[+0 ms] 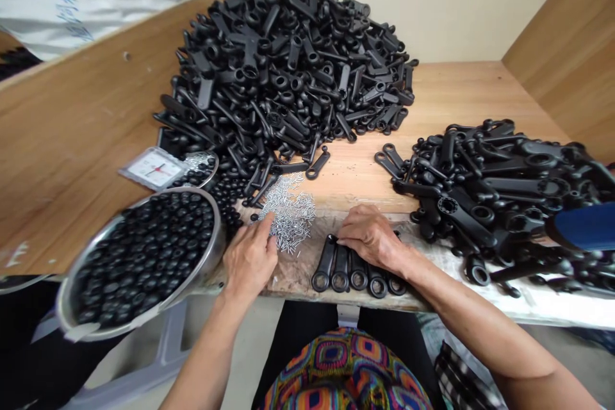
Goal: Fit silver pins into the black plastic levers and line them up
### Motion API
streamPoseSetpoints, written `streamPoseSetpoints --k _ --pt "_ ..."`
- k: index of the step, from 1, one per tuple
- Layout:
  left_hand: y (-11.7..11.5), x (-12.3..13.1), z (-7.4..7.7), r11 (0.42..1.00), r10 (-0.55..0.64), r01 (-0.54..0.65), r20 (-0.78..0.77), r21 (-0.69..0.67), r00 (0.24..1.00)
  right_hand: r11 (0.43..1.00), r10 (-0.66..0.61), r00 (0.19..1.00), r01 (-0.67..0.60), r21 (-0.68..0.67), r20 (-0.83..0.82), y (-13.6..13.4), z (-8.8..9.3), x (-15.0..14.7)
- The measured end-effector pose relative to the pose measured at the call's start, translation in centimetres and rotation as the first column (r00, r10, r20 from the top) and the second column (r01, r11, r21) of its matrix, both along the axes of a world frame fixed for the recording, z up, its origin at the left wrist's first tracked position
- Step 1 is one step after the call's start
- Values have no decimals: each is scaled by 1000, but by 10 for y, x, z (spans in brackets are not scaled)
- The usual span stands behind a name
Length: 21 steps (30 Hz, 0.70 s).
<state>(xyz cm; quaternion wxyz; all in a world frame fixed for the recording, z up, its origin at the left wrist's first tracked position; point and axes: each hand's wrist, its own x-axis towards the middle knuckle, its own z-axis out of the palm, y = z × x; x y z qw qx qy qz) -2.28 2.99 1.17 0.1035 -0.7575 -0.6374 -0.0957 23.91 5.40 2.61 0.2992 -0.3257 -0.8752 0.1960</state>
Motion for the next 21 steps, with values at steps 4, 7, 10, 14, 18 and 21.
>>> streamPoseSetpoints --k 4,7,10,14,18,21 --pt "1 -3 4 990 68 -65 21 -124 997 1000 -1 1000 1 14 26 -2 -2 -1" --pt "3 -4 3 976 120 -73 224 -207 967 1000 -1 1000 1 0 28 -2 -3 -1" --pt "7 -8 0 974 150 -72 375 -216 915 1000 -22 998 23 -16 52 -1 -4 -2" --pt "15 -19 -7 978 177 -76 576 -195 798 999 -19 997 22 -34 78 0 -4 0" --pt "20 -17 -4 982 171 -34 800 -185 575 999 -5 999 8 -53 54 0 -3 1" --pt "18 -1 8 977 169 53 895 -209 412 994 4 1000 -4 -108 -6 1 -1 2"
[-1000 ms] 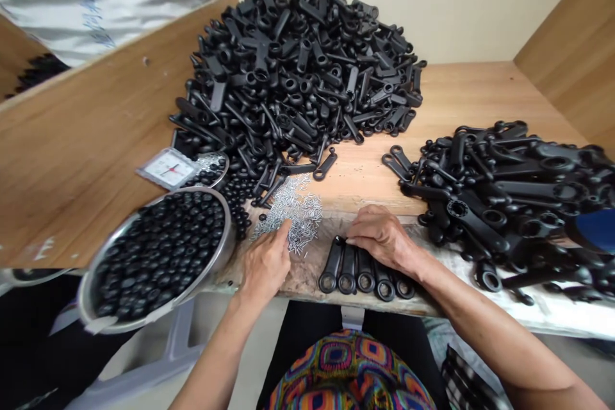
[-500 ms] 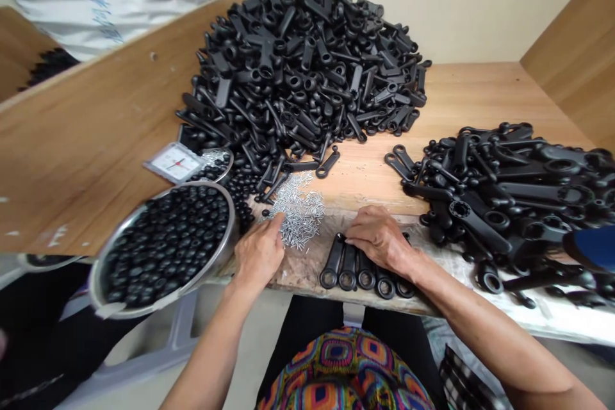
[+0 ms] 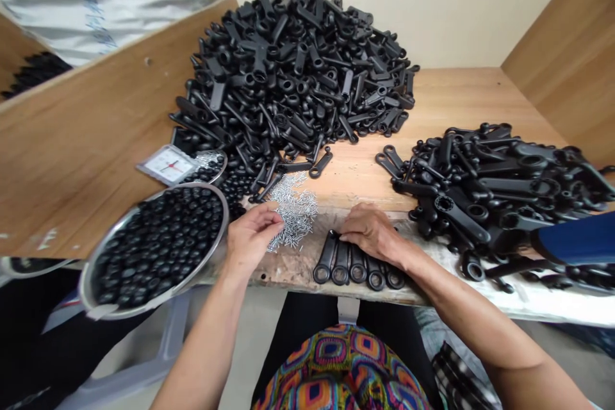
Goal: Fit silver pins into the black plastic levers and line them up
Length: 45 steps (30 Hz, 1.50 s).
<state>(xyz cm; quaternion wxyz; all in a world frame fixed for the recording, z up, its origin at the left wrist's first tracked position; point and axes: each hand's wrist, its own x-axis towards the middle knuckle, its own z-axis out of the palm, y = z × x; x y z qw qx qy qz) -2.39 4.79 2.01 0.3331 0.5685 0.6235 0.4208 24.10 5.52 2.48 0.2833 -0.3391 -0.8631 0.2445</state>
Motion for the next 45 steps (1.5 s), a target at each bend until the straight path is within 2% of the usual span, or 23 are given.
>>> streamPoseSetpoints --k 3,5,8,12,18,25,29,38,45 --pt "-2 24 13 995 -61 80 276 -59 959 987 -15 983 -15 -160 -184 2 6 5" --pt "0 42 18 986 -106 145 376 -77 921 960 -76 955 -8 -278 -288 5 12 11" --pt "5 67 18 966 -219 251 334 -57 917 924 -122 951 4 -381 -286 10 20 20" --pt "11 92 10 909 -401 415 211 -24 891 923 -13 985 -54 -381 -172 12 24 25" --pt "16 95 1 852 -524 524 38 11 851 955 62 997 -45 -293 46 12 22 22" --pt "12 93 2 851 -512 521 -110 65 852 965 2 985 43 -257 171 10 24 21" --pt "5 96 1 861 -470 490 -156 132 869 965 -1 987 44 -258 163 8 21 20" --pt "-5 92 -6 844 -413 469 -241 262 878 965 -67 989 99 -243 136 8 24 23" --pt "-7 89 -12 866 -362 418 -235 272 902 981 -83 995 92 -170 64 8 23 24"
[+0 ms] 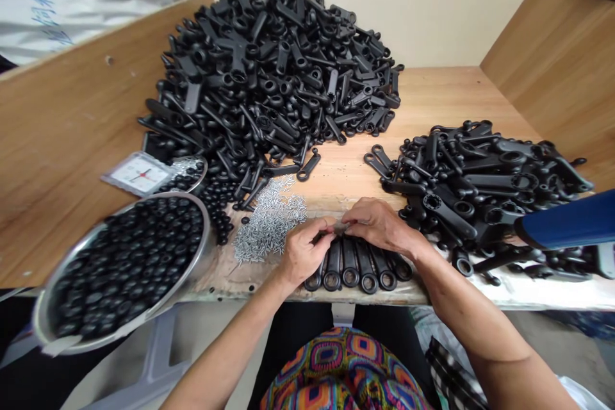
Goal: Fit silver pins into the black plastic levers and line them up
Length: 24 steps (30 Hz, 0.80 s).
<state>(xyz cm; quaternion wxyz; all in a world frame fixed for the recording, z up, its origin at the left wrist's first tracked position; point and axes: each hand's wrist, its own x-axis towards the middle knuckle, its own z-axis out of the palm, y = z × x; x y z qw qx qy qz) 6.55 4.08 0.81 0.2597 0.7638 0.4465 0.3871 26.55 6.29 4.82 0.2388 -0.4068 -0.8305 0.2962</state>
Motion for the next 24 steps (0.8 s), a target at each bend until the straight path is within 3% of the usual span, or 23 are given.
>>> streamPoseSetpoints --k 6,17,24 --pt "-1 3 -4 1000 29 -29 10 4 1000 998 38 996 -34 53 -75 -1 -3 -3" --pt "-7 7 -4 996 76 -78 29 51 997 993 31 998 -24 112 -60 -1 -4 -4" --pt "-10 17 -7 986 61 -61 9 157 998 993 76 995 -71 95 -61 -1 -11 1"
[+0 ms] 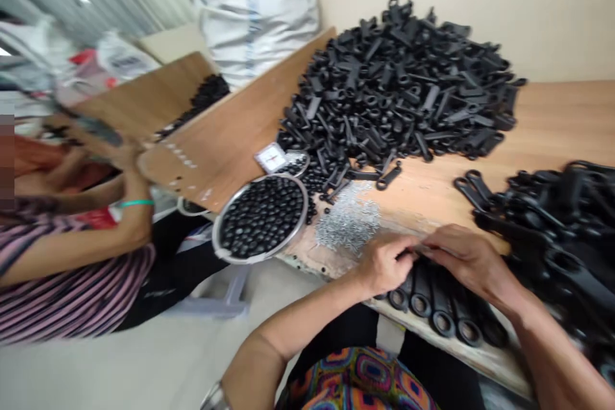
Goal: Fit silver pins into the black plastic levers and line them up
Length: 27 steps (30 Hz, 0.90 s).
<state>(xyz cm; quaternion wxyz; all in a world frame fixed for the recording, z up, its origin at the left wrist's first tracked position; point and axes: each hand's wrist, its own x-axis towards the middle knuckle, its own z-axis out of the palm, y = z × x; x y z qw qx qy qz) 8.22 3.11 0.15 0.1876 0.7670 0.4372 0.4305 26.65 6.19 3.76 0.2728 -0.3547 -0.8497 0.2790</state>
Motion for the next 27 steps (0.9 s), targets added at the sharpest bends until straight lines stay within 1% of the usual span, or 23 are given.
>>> streamPoseSetpoints --k 4,6,10,14,17,20,24,27 --pt "3 1 -1 998 26 -23 -46 59 999 999 14 1000 -14 38 -23 5 -10 4" --pt "3 0 -1 997 23 -19 -50 72 998 998 7 999 -4 59 -36 6 -11 4" --pt "-3 -4 2 998 14 -15 11 59 1000 998 -20 1000 21 57 -14 3 -1 1" --pt "-1 -10 6 1000 5 -5 82 7 997 985 -135 989 140 100 -56 7 11 8" --pt "6 -8 11 999 -40 40 69 7 997 960 -244 964 255 114 -108 11 18 20" --pt "12 4 20 994 -104 103 15 34 994 936 -315 933 336 103 -175 12 24 29" --pt "15 23 30 975 -209 214 -92 55 974 914 -367 908 392 103 -201 15 28 36" --pt "15 30 32 956 -274 287 -171 57 946 906 -384 904 408 112 -189 17 27 38"
